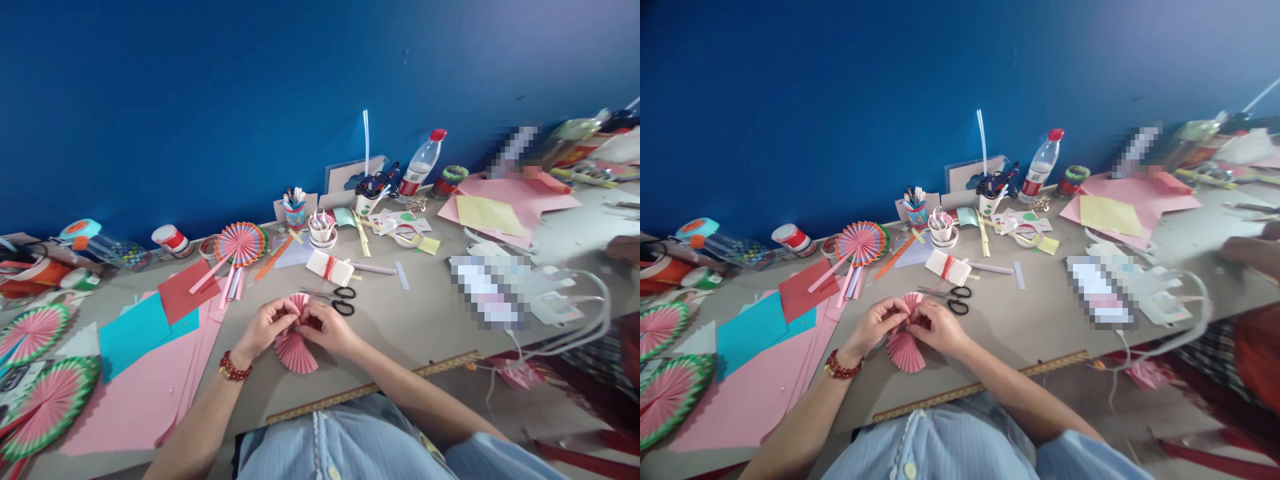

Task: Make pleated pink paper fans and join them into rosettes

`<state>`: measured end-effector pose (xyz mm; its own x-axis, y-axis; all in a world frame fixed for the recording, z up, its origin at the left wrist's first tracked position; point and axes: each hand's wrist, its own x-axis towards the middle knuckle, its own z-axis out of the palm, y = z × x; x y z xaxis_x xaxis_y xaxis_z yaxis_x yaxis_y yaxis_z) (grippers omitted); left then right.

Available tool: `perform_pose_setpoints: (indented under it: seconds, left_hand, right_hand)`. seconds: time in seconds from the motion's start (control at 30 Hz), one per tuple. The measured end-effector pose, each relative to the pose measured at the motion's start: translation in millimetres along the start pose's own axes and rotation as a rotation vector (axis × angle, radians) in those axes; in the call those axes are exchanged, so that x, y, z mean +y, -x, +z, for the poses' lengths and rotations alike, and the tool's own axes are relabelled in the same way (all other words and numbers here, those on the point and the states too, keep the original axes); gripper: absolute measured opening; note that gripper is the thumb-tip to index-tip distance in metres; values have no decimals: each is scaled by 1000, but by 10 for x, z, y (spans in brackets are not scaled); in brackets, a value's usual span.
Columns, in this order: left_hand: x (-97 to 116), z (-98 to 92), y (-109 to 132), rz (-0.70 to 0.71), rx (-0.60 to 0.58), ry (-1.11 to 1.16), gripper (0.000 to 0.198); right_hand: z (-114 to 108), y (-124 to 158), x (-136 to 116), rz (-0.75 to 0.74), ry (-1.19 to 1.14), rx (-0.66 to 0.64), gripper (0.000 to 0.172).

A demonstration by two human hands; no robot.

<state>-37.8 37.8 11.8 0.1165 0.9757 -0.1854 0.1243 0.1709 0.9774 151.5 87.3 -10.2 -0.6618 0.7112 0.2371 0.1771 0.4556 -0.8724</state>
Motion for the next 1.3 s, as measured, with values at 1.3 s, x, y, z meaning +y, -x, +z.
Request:
perform_pose_setpoints:
  seconds: [1.3]
  left_hand:
    - [-83,-44,195,4,19,-31,13]
  right_hand:
    - [-83,267,-102,565,-1212,165,24]
